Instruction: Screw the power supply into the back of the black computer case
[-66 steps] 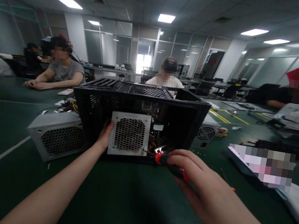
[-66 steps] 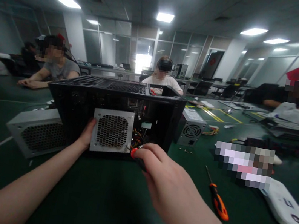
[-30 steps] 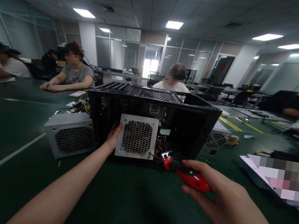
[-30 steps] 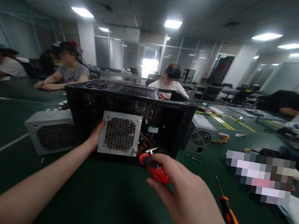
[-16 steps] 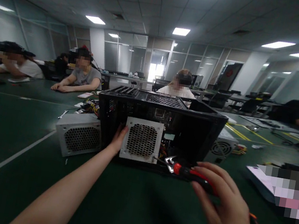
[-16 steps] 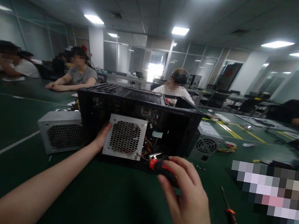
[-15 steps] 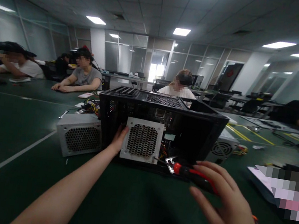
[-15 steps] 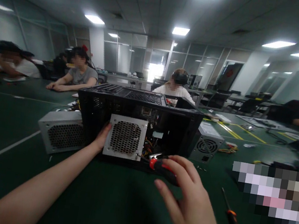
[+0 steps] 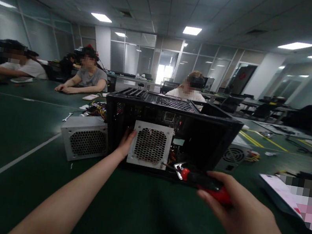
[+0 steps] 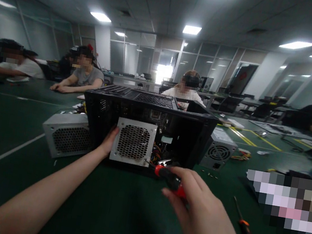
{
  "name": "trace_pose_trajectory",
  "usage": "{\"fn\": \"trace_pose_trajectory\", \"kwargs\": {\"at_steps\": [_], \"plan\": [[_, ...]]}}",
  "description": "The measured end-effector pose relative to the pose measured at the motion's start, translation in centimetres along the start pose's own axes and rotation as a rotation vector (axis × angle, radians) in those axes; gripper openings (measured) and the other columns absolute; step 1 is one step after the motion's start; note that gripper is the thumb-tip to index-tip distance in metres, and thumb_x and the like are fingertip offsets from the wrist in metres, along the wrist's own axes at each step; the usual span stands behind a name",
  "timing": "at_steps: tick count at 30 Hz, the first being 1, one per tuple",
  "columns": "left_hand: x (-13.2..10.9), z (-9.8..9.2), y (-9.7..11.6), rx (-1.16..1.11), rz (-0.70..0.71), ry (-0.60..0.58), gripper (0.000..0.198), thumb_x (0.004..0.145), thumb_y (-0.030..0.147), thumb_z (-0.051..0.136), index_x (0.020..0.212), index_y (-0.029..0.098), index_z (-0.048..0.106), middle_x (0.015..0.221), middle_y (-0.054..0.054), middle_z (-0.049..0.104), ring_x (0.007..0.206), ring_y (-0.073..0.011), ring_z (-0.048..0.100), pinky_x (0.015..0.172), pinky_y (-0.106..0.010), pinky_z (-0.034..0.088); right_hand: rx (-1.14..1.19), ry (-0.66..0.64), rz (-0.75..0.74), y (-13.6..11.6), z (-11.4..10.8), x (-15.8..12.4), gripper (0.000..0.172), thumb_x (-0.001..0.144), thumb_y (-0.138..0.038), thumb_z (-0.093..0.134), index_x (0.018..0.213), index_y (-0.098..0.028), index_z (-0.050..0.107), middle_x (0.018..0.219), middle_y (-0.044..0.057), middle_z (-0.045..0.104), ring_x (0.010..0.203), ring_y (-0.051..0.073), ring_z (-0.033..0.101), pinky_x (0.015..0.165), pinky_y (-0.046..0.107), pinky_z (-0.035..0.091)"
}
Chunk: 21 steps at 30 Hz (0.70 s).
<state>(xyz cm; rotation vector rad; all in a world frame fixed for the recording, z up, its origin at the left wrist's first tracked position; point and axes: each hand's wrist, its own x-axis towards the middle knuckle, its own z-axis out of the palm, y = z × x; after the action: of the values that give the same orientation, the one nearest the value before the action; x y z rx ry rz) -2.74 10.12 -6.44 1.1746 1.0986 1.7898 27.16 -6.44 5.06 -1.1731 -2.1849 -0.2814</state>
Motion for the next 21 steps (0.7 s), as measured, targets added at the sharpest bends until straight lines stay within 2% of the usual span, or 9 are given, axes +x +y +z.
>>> {"fn": "trace_pose_trajectory", "kwargs": {"at_steps": [3, 5, 8, 11, 15, 21], "plan": [[-0.1, 0.1, 0.3, 0.011, 0.006, 0.002, 0.061, 0.069, 0.064, 0.055, 0.113, 0.022, 0.055, 0.117, -0.007, 0.061, 0.115, -0.0273, 0.052, 0.101, -0.041, 0.036, -0.107, 0.061, 0.257, 0.4, 0.4, -0.3, 0.044, 0.083, -0.059, 0.041, 0.092, -0.02, 0.058, 0.07, 0.006, 0.067, 0.056, 0.023, 0.066, 0.044, 0.031, 0.051], [-0.3, 0.2, 0.6, 0.021, 0.004, 0.004, 0.062, 0.068, 0.065, 0.055, 0.112, 0.021, 0.055, 0.117, -0.008, 0.061, 0.116, -0.0276, 0.051, 0.101, -0.041, 0.035, -0.108, 0.068, 0.305, 0.7, 0.5, -0.9, 0.044, 0.083, -0.058, 0.04, 0.095, -0.018, 0.056, 0.073, 0.008, 0.068, 0.057, 0.024, 0.066, 0.045, 0.032, 0.052], [-0.4, 0.4, 0.8, 0.025, 0.005, 0.01, 0.066, 0.066, 0.067, 0.055, 0.112, 0.02, 0.055, 0.118, -0.009, 0.06, 0.116, -0.028, 0.051, 0.102, -0.041, 0.035, -0.042, 0.057, 0.172, 1.0, 0.5, -2.3, 0.041, 0.084, -0.043, 0.044, 0.115, -0.017, 0.048, 0.103, 0.014, 0.065, 0.08, 0.024, 0.068, 0.063, 0.032, 0.057], [-0.3, 0.4, 0.8, 0.02, 0.017, 0.016, 0.066, 0.065, 0.067, 0.055, 0.112, 0.02, 0.054, 0.119, -0.009, 0.06, 0.117, -0.0278, 0.05, 0.102, -0.041, 0.035, 0.018, -0.042, 0.026, 0.9, 0.3, -3.3, 0.035, 0.086, -0.028, 0.042, 0.121, -0.023, 0.043, 0.119, 0.011, 0.059, 0.097, 0.02, 0.065, 0.073, 0.027, 0.056], [-0.2, 0.3, 0.5, 0.03, 0.031, 0.008, 0.063, 0.068, 0.066, 0.053, 0.112, 0.021, 0.055, 0.12, -0.008, 0.06, 0.118, -0.0268, 0.05, 0.103, -0.041, 0.033, 0.041, -0.148, -0.072, 0.4, -0.1, -3.2, 0.031, 0.089, -0.024, 0.041, 0.119, -0.029, 0.045, 0.122, 0.005, 0.059, 0.099, 0.016, 0.064, 0.073, 0.022, 0.056], [-0.2, 0.2, 0.6, 0.038, 0.008, 0.022, 0.06, 0.069, 0.064, 0.054, 0.111, 0.022, 0.055, 0.117, -0.007, 0.061, 0.115, -0.0261, 0.051, 0.101, -0.04, 0.035, 0.021, -0.109, -0.072, 0.0, -0.2, -2.1, 0.03, 0.088, -0.037, 0.044, 0.116, -0.027, 0.051, 0.108, 0.004, 0.067, 0.081, 0.019, 0.069, 0.06, 0.025, 0.057]]}}
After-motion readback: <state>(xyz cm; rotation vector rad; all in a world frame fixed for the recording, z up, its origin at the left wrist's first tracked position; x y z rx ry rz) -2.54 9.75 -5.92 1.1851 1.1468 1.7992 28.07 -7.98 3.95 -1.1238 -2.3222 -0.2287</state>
